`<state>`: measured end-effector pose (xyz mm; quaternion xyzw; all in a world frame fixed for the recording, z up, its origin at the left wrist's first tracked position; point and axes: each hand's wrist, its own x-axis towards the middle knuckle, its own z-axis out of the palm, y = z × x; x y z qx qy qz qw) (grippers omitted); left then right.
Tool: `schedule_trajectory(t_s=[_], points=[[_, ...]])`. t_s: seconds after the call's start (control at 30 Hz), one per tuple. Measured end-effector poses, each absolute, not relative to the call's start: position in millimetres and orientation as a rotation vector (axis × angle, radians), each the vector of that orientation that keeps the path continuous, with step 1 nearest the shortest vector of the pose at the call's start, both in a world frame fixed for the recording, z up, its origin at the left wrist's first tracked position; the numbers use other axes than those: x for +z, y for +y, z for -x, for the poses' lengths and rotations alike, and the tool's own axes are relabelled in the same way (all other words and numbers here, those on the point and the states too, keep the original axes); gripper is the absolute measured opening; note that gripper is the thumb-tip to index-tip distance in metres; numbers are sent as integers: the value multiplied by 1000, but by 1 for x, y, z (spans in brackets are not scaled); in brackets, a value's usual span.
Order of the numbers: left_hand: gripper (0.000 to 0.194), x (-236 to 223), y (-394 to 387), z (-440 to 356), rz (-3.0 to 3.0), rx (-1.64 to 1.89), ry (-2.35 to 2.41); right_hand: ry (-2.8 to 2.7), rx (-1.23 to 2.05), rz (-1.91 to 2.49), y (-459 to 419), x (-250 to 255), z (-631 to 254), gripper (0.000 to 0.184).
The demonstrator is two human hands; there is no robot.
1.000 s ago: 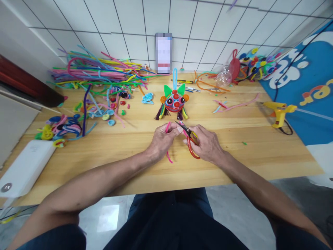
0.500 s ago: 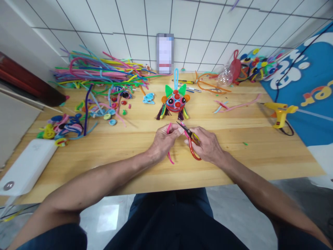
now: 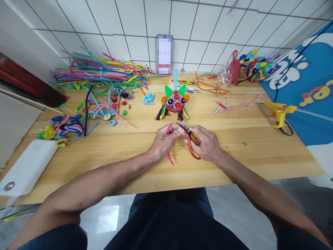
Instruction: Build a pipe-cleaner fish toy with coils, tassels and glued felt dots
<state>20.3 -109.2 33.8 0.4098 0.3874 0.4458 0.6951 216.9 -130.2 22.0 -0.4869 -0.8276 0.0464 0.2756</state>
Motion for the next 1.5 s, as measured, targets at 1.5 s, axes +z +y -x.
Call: schedule_trajectory(t_s=[1.5], points=[[35,34,-96,-14,-1130,965,931,-2375,-305,1442,-136,34,-222,25]])
